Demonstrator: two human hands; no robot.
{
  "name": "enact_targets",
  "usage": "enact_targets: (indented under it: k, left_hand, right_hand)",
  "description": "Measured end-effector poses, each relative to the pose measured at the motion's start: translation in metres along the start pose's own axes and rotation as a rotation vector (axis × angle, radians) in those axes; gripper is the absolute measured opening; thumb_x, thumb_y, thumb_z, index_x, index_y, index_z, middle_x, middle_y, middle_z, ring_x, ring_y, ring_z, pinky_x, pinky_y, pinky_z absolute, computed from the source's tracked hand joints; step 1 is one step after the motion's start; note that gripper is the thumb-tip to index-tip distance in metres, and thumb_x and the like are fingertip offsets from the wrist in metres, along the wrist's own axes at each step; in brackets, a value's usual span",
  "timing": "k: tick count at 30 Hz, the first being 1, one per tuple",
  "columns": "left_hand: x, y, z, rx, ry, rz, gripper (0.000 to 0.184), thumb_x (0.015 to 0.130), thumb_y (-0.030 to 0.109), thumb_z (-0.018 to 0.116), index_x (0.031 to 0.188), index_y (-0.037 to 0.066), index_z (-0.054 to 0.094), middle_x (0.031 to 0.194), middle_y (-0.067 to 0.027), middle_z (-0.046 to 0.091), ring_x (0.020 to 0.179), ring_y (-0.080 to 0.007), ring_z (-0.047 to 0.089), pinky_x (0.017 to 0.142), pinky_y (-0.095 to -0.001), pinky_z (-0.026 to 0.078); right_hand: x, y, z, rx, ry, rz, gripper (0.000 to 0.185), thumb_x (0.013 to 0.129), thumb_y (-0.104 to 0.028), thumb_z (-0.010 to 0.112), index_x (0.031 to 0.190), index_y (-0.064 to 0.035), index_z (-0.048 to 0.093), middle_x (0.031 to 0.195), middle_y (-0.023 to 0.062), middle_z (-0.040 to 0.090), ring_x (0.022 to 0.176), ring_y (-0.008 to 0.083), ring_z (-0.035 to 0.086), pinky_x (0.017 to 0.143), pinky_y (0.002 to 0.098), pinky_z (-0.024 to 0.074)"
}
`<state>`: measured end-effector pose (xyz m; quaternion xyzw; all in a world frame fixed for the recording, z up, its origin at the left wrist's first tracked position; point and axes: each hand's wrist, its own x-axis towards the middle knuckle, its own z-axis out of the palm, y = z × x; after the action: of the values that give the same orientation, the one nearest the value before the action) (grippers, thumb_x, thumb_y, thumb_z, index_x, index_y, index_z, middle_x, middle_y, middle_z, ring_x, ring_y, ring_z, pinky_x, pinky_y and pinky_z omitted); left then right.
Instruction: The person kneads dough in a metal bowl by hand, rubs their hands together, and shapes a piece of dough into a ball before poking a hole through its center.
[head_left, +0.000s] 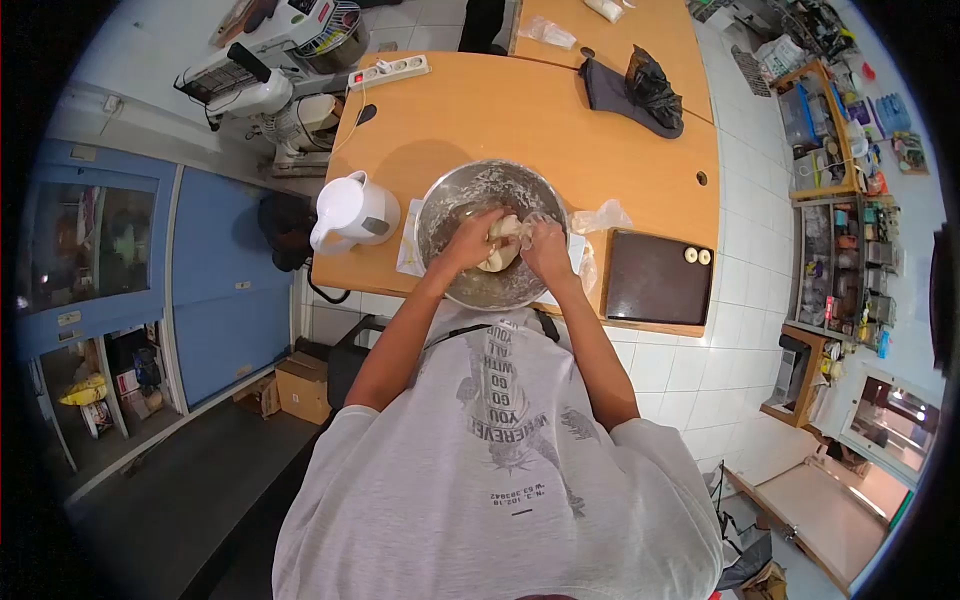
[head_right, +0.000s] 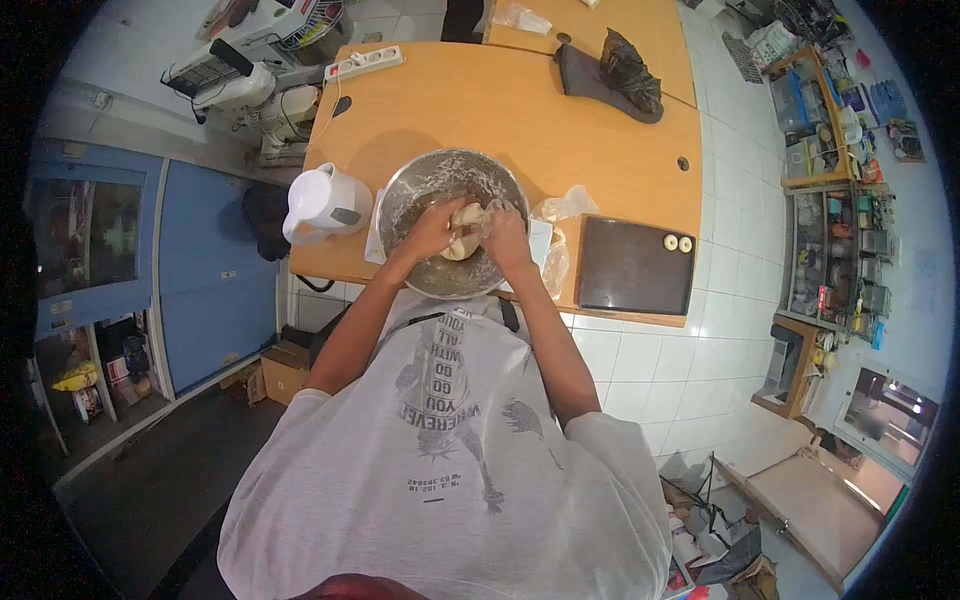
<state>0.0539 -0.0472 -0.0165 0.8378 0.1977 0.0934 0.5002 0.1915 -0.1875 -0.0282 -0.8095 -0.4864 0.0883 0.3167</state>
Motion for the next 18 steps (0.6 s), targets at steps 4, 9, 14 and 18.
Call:
enact_targets:
  k: [4,9,14,18]
  left_hand:
    - [0.001,-0.005,0.001,0.0,0.021,0.005,0.058,0.088,0.028,0.081,0.137,0.005,0.061,0.135,-0.0191,0.065,0.125,-0.0375,0.062,0.104,-0.0443,0.049]
    - [0.0,-0.005,0.0,0.011,0.03,0.071,0.057,0.088,0.027,0.08,0.137,0.005,0.062,0.132,-0.0194,0.066,0.122,-0.0375,0.064,0.102,-0.0443,0.05]
    - [0.0,-0.023,0.006,0.015,0.007,0.06,0.061,0.086,0.027,0.081,0.14,0.01,0.06,0.136,-0.0173,0.064,0.125,-0.0384,0.061,0.105,-0.0439,0.049]
    - [0.0,-0.014,-0.001,-0.018,-0.04,-0.003,0.062,0.086,0.026,0.081,0.142,0.011,0.06,0.139,-0.0158,0.064,0.13,-0.0355,0.059,0.107,-0.0428,0.047]
  right_hand:
    - [0.002,-0.007,-0.012,0.057,-0.143,0.107,0.028,0.078,-0.01,0.078,0.097,0.0086,0.068,0.09,0.0338,0.067,0.089,0.0525,0.065,0.082,0.0539,0.0551]
    - [-0.003,-0.021,-0.034,0.068,-0.151,0.138,0.024,0.077,-0.007,0.077,0.093,0.0092,0.068,0.089,0.0327,0.067,0.09,0.0519,0.065,0.083,0.0531,0.0555]
    - [-0.01,-0.031,-0.055,0.114,-0.143,0.135,0.023,0.075,-0.003,0.074,0.096,0.0062,0.07,0.093,0.0297,0.069,0.09,0.0493,0.065,0.082,0.0525,0.0548]
    - [-0.013,-0.033,-0.067,0.155,-0.128,0.11,0.029,0.075,-0.002,0.072,0.103,0.0018,0.072,0.095,0.0279,0.07,0.085,0.0485,0.065,0.081,0.0516,0.0552]
